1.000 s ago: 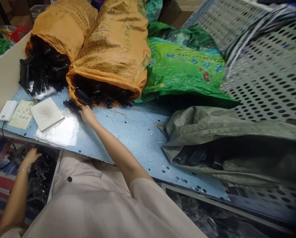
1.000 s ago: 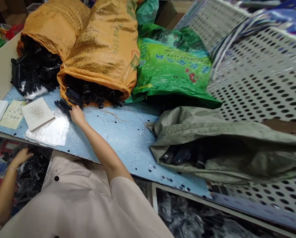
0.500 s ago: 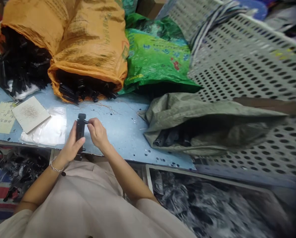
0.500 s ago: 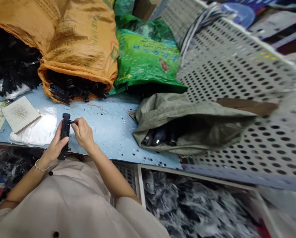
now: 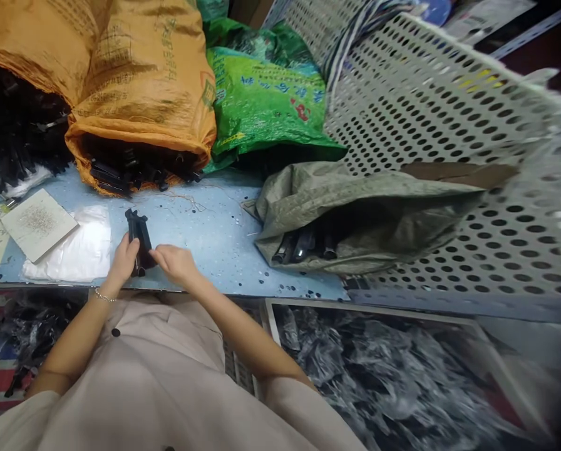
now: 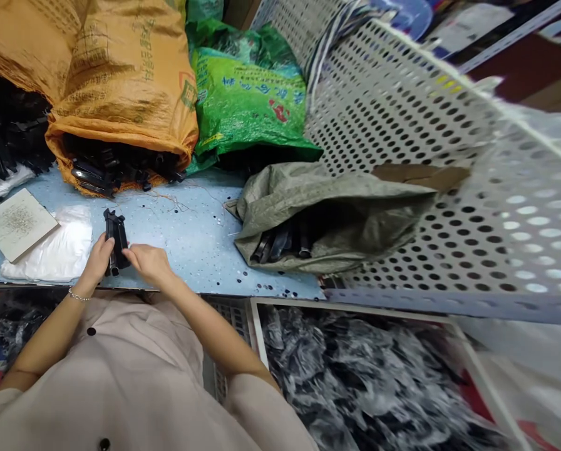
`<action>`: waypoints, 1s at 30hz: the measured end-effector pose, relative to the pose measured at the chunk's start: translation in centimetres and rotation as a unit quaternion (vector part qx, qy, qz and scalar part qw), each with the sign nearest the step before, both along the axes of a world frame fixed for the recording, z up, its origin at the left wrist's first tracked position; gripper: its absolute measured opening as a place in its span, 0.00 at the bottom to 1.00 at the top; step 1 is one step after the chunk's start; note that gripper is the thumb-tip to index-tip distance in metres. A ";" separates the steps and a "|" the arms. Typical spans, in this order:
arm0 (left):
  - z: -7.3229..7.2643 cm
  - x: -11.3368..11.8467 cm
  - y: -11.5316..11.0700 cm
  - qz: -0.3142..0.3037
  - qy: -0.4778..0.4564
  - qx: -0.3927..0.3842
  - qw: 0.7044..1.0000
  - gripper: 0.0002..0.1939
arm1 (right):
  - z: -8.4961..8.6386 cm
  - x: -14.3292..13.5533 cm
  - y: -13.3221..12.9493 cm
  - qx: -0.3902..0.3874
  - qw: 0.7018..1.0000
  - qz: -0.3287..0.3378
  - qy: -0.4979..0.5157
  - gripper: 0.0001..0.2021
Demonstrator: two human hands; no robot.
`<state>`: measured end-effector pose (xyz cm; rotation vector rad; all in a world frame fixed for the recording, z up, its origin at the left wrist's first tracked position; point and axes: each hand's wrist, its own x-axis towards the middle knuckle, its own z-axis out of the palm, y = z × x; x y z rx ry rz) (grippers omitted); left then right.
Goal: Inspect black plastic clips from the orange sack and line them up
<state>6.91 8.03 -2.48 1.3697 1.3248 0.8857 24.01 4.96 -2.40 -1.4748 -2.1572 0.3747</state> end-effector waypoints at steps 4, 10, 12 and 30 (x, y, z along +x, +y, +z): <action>-1.0 2.0 -0.7 -0.041 0.221 -0.009 0.974 0.20 | 2.5 -0.2 10.6 0.045 0.990 -0.136 0.012 0.20; -1.6 3.0 -1.6 -0.090 0.278 0.048 0.955 0.16 | 3.9 -1.2 21.9 0.016 0.976 -0.179 -0.119 0.17; -1.5 1.6 -1.0 -0.072 0.200 0.045 0.976 0.15 | 4.0 -0.2 21.1 0.034 0.975 -0.182 -0.121 0.16; 4.6 1.4 1.8 -0.113 -0.497 -0.278 0.814 0.29 | 4.9 1.8 3.2 0.148 0.973 -0.034 0.175 0.19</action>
